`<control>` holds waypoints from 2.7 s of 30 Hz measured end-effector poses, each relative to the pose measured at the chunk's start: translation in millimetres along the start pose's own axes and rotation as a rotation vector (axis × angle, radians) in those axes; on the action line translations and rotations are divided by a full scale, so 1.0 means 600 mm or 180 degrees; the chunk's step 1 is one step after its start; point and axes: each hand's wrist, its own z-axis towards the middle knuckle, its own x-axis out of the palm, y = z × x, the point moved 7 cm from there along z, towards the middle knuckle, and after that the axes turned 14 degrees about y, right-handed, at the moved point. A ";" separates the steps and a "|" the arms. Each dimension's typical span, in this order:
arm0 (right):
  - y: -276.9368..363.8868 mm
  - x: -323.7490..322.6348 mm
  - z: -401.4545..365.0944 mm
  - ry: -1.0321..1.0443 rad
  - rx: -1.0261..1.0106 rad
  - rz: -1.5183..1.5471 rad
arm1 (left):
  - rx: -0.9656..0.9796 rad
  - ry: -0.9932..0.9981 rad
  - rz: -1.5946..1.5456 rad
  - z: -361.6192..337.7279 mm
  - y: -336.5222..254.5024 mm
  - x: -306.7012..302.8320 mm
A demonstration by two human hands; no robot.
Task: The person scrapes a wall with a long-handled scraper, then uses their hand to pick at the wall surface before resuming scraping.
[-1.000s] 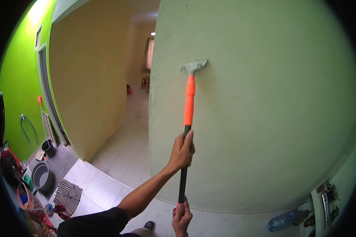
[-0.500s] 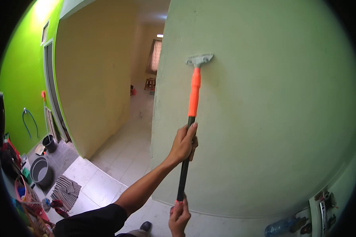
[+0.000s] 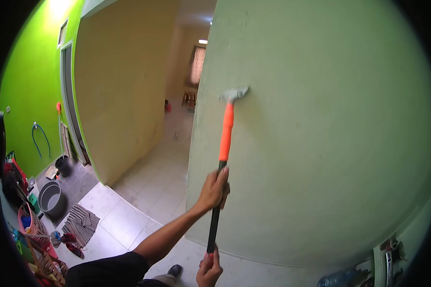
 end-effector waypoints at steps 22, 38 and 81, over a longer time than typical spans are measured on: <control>0.122 -0.011 0.103 0.0193 -0.0351 -0.0238 | 0.0372 0.0061 -0.0310 0.087 -0.131 -0.032; 0.146 -0.028 0.100 0.0270 -0.0290 -0.0300 | 0.0313 0.0030 -0.0356 0.089 -0.133 -0.026; -0.184 -0.025 -0.081 -0.0388 0.0364 -0.0818 | -0.0294 -0.0078 0.0225 -0.088 0.175 0.050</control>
